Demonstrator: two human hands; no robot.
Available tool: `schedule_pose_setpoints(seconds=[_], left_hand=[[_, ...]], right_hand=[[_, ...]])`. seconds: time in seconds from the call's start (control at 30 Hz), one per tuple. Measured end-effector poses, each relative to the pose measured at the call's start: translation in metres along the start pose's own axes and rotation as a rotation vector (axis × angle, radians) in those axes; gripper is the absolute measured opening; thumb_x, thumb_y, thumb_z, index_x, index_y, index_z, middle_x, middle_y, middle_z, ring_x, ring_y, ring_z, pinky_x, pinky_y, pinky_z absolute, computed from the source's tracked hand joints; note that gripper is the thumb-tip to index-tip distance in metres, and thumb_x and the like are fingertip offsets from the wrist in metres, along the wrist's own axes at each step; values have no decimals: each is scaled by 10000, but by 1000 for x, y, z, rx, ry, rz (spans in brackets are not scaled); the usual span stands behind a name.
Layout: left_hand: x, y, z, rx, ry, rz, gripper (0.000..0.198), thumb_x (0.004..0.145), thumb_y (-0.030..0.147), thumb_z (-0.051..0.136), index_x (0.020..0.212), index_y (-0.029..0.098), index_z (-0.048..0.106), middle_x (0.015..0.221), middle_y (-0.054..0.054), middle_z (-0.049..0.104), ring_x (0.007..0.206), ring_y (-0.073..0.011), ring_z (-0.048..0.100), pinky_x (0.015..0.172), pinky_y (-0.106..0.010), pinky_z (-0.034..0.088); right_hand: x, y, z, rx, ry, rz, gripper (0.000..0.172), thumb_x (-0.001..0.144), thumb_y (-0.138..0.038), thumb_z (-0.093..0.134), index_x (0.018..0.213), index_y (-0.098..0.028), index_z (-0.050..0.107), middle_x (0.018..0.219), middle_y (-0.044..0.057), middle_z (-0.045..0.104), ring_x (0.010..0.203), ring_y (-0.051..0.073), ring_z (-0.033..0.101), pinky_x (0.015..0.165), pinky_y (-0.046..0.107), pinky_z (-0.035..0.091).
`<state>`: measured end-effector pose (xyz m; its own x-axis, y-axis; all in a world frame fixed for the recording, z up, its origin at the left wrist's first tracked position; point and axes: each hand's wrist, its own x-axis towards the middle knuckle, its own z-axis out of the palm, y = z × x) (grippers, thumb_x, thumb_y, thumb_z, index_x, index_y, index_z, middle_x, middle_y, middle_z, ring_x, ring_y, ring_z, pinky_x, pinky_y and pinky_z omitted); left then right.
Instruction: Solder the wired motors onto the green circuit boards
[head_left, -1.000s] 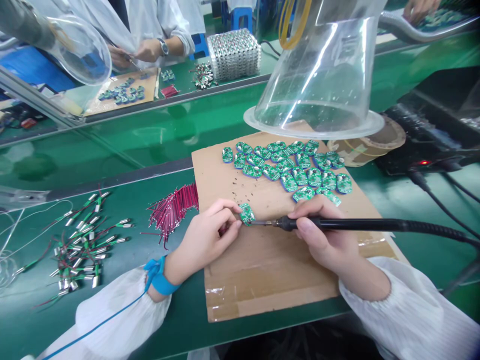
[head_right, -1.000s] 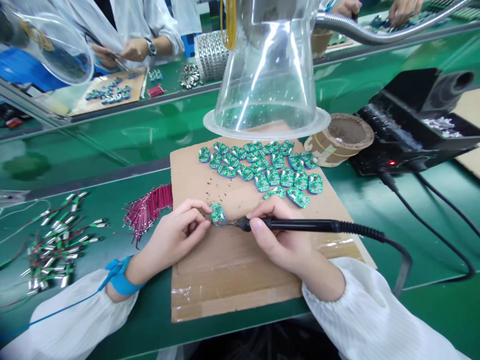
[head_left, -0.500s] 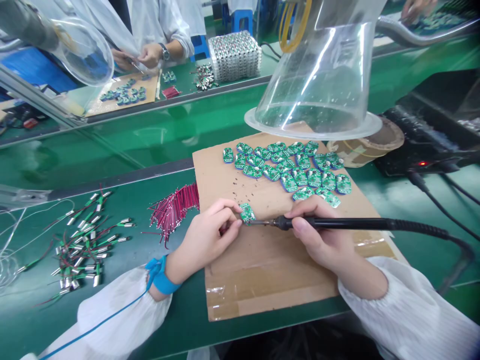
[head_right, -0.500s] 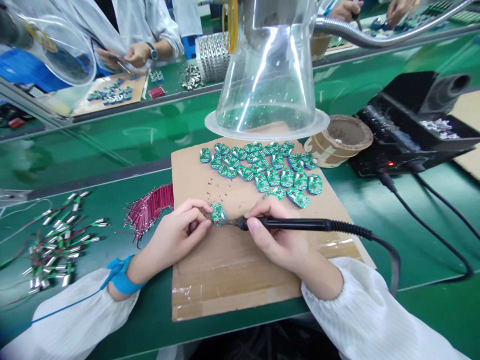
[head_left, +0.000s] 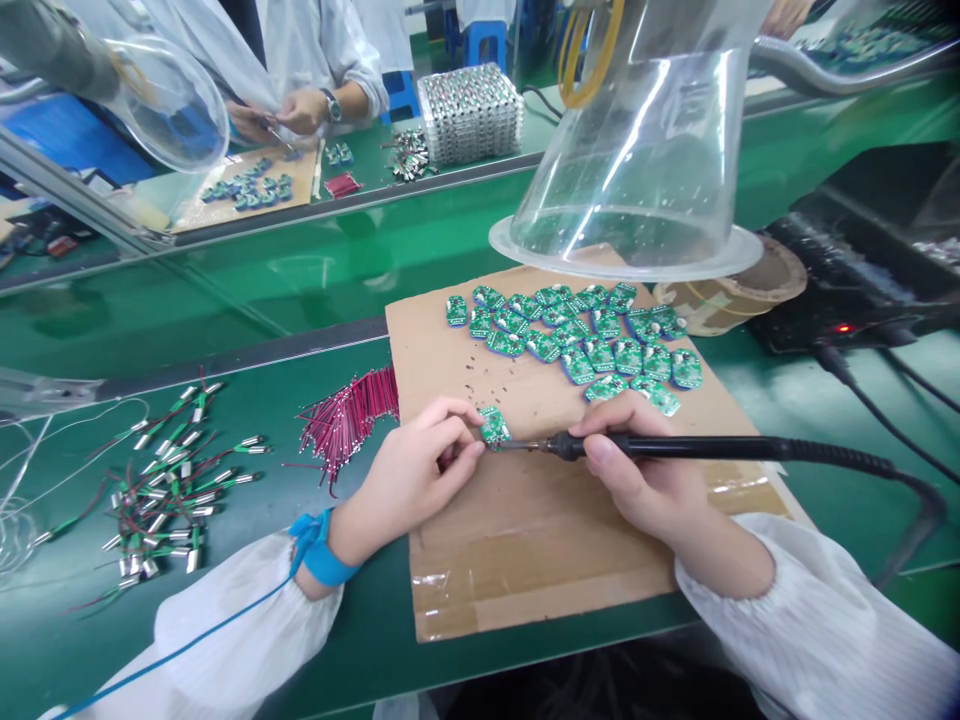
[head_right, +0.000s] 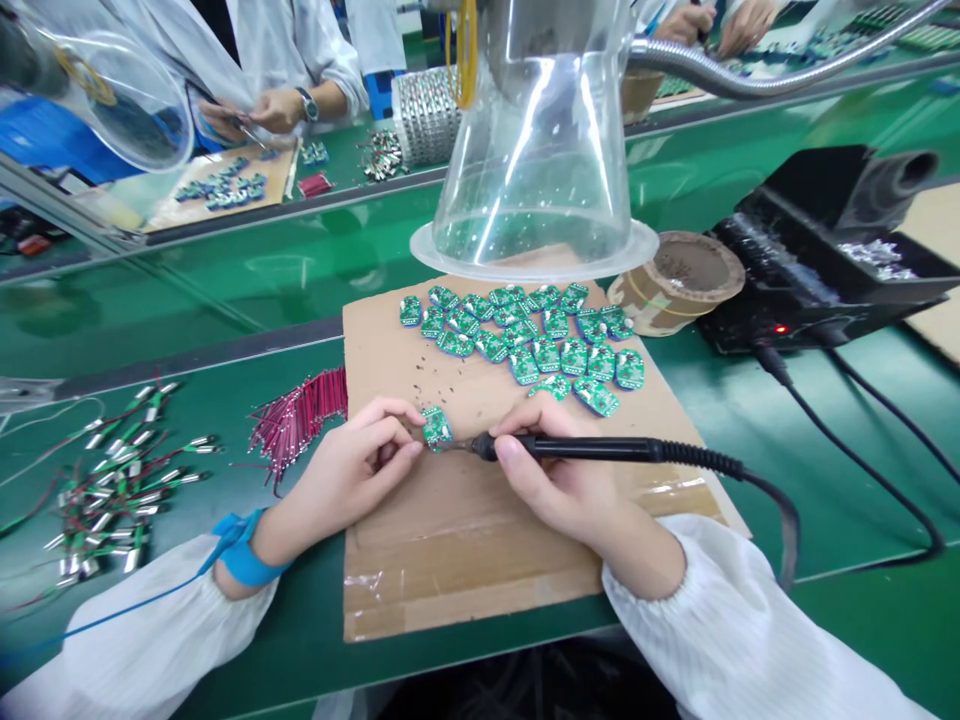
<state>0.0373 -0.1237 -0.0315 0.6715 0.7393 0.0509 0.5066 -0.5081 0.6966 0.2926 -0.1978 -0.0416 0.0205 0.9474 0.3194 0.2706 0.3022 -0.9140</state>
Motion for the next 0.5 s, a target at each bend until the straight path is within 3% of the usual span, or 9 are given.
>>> schedule_pose_setpoints(seconds=[0.5], left_hand=[[0, 1, 3, 2, 29, -30, 183, 990, 238, 552, 816, 179, 555, 1220, -8, 624, 581, -43, 465, 590, -251, 401]], right_hand=[[2, -2, 0, -43, -27, 6, 22, 967, -233, 625, 981, -246, 616, 771, -16, 597, 642, 130, 542, 595, 295, 410]])
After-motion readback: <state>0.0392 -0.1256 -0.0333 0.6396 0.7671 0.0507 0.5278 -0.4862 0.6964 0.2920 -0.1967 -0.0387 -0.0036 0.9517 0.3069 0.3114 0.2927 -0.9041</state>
